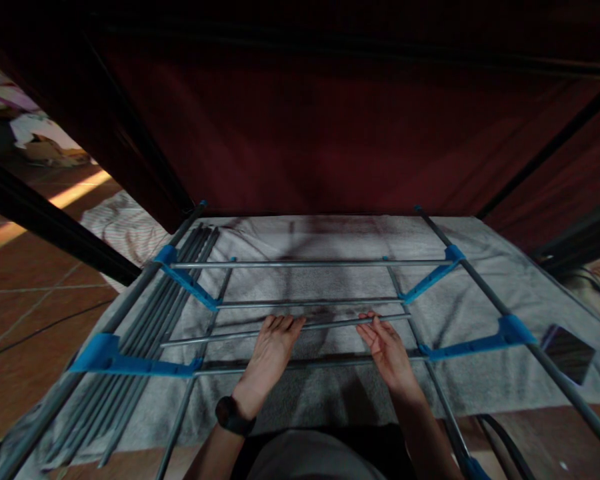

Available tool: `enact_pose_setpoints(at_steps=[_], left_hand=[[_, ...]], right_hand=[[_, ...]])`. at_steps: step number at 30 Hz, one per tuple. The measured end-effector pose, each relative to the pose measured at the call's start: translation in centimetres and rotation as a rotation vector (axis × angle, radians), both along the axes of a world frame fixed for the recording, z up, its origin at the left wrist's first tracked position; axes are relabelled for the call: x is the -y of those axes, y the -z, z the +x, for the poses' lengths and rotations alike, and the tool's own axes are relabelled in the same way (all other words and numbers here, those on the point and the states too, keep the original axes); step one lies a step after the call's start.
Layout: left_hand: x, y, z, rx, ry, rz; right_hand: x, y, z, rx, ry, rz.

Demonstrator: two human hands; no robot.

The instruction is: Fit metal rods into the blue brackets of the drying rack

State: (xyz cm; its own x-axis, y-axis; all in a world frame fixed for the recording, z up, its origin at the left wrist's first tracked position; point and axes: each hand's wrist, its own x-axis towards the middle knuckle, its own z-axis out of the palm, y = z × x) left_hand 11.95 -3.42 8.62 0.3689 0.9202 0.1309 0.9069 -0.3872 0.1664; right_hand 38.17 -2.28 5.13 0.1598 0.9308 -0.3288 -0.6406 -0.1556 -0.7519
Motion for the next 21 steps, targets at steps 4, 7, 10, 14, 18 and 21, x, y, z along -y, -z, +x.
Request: enact_pose_setpoints(at_steps=[4,7,10,14,18,21], left_hand=[[-0.1,0.7,-1.1,-0.022,-0.023,0.003],[-0.2,1.0,-2.5,-0.043,-0.061,0.005],[-0.2,1.4,-4.3,-0.058,-0.119,0.018],[0.0,2.1,-6.6,-0.06,-0.193,0.035],[0.4,2.4,-8.4,-0.096,-0.289,0.088],[0.6,2.3,-9.3,-0.125,-0.353,0.104]], right_hand=[[-0.3,0.6,0.9,0.004,0.081,-0.029],[-0.5,1.3,2.1,-0.002,0.134,-0.033],[-0.6,1.8,3.2,-0.004,0.187,-0.059],[-0.8,2.4,4.4,-0.03,0.229,-0.104],[-0.9,2.9,5.3,-0.031,0.237,-0.112],[-1.0,3.0,5.8,-0.018,0.247,-0.101]])
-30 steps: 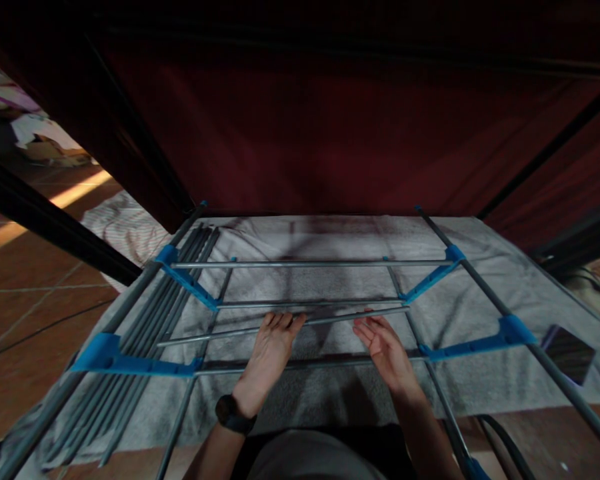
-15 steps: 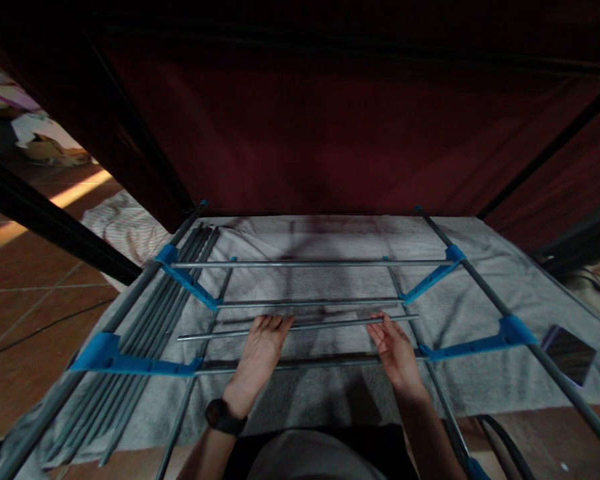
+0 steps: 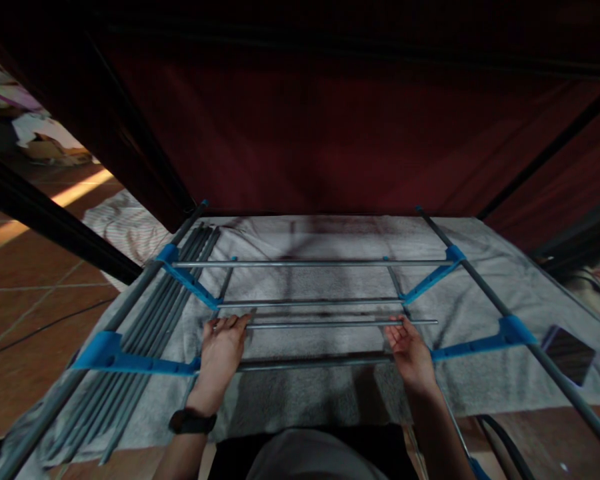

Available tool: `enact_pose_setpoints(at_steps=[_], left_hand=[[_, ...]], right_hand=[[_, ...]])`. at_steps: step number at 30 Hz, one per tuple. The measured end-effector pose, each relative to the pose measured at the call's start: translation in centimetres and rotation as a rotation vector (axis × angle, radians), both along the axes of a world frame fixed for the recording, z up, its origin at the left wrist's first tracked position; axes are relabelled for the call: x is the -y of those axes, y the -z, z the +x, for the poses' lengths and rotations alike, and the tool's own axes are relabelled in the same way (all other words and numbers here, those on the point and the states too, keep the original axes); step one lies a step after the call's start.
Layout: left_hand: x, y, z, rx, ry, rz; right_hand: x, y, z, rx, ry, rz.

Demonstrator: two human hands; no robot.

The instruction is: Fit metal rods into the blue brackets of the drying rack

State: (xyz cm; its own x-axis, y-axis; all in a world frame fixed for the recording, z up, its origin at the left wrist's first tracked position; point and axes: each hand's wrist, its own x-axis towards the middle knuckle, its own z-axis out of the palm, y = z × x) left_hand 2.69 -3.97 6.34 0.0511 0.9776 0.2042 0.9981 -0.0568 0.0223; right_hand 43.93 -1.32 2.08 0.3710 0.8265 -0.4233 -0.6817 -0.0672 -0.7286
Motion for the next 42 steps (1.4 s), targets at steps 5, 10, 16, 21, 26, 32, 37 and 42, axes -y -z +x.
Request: enact_pose_setpoints(at_steps=[5,10,16,21,26,32,37,42], left_hand=[[0.1,0.0,-0.6,0.011,-0.097,0.091],[0.4,-0.2,-0.6,0.03,-0.196,0.154],[0.5,0.2,-1.1,0.163,-0.196,0.146],[0.5,1.1,-1.6,0.324,-0.192,0.174],[0.3,2.1,-2.1,0.464,-0.226,0.199],[-0.4,4.2,-3.4,0.779,-0.411,0.204],[-0.8,4.6,-2.9,1.268,-0.568,0.193],[-0.8,4.1,-1.7,1.825,-0.596,0.295]], right_hand=[[-0.1,-0.2,0.2,0.006,0.01,0.001],[-0.1,-0.3,0.1,-0.003,0.019,-0.004],[-0.2,0.0,0.2,-0.011,0.017,-0.016],[-0.3,0.0,0.3,-0.013,0.0,-0.027],[-0.3,0.1,0.2,0.023,-0.004,-0.012],[-0.2,0.4,0.8,0.085,0.042,0.001],[-0.1,0.5,1.1,0.053,0.055,-0.006],[-0.1,0.4,1.0,0.062,0.045,0.003]])
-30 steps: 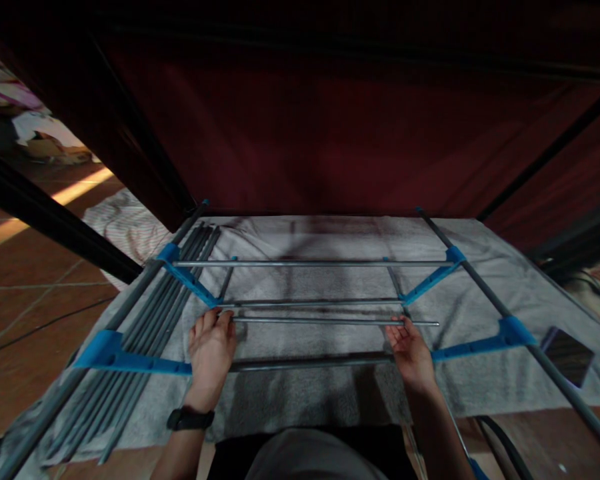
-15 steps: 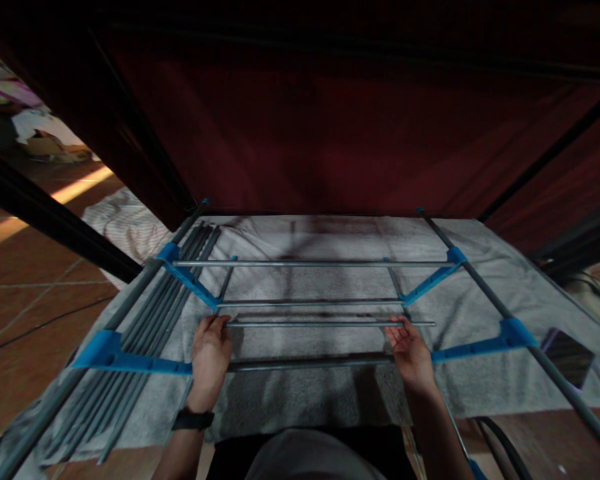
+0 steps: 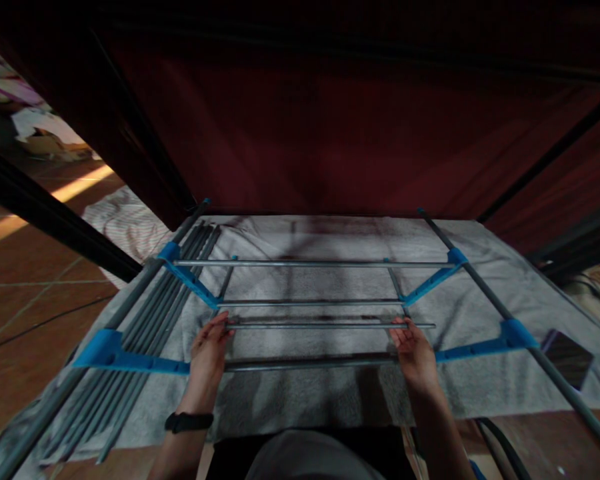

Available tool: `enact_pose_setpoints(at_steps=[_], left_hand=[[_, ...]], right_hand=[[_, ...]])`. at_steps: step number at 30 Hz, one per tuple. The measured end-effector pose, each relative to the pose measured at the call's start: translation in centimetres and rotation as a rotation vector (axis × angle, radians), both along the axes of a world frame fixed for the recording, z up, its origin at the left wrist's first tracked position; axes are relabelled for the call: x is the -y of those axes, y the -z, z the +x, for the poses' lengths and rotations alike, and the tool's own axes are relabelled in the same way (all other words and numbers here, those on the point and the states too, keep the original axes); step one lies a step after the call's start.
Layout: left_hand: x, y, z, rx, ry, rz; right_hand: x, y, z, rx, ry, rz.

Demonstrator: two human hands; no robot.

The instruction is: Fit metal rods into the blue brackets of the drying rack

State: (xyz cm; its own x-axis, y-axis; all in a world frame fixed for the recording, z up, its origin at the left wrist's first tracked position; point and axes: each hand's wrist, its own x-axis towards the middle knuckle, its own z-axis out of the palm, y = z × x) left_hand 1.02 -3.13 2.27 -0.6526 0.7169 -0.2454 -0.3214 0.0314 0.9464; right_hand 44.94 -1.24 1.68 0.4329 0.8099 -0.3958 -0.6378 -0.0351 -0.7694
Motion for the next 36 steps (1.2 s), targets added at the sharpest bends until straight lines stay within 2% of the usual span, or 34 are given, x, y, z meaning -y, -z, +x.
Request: enact_pose_setpoints(at_steps=[8,16,25,31,36], left_hand=[[0.0,-0.1,0.0,0.05,-0.079,0.042],[-0.6,0.4,0.0,0.035,-0.246,0.027],[-0.8,-0.1,0.4,0.028,-0.278,0.005],[-1.0,0.7,0.3,0.002,-0.235,0.074],[-1.4,1.2,0.4,-0.069,-0.287,0.035]], right_hand=[[-0.3,0.2,-0.1,0.026,0.02,0.002],[-0.6,0.7,0.1,0.068,0.211,0.06],[-0.1,0.6,-0.4,0.144,0.122,0.075],[-0.2,0.5,-0.6,0.131,0.1,0.084],[-0.2,0.5,-0.6,0.1,0.095,0.112]])
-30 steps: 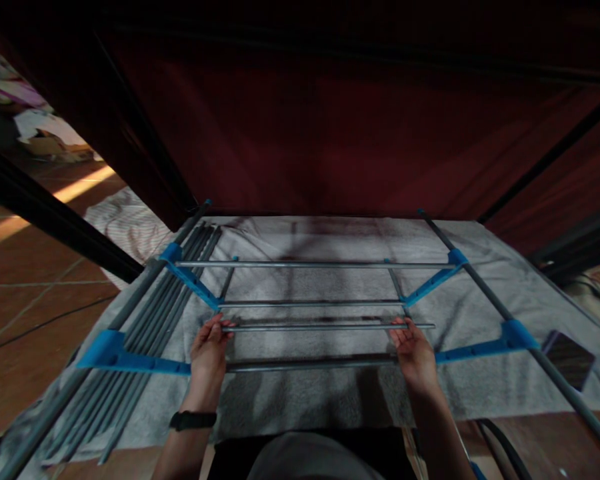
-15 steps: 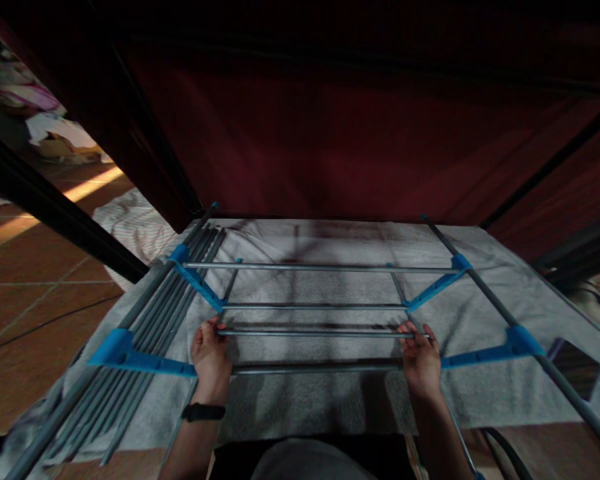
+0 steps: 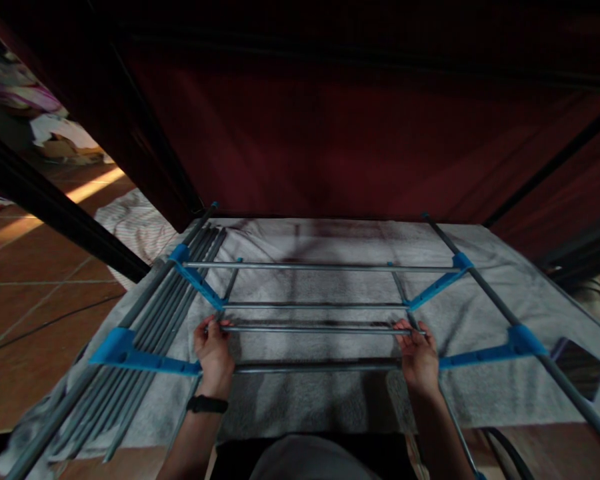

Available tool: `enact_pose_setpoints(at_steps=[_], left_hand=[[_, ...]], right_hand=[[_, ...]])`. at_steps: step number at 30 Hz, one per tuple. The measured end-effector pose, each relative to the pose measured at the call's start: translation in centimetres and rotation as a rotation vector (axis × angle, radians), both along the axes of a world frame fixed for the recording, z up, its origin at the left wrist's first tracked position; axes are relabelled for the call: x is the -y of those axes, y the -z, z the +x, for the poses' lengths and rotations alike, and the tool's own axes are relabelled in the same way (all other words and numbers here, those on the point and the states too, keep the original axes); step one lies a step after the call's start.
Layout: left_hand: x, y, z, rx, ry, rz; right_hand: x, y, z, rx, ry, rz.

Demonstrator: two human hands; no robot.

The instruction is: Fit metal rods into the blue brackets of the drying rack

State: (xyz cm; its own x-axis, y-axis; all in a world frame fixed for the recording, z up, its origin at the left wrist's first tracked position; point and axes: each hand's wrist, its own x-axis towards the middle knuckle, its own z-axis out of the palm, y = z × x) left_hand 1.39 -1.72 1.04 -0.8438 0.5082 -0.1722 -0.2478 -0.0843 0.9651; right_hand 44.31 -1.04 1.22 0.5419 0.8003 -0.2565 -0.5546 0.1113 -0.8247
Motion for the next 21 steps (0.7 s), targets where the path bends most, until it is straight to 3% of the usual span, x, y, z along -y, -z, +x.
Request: enact_pose_setpoints(at_steps=[17,21], left_hand=[[-0.21,-0.54,0.19,-0.105,-0.096,-0.048],[-0.02,-0.87,0.31,-0.055,-0.093,0.005]], right_hand=[[0.04,0.6,0.11,-0.01,-0.009,0.052],[-0.02,0.66,-0.22,0.032,0.018,0.021]])
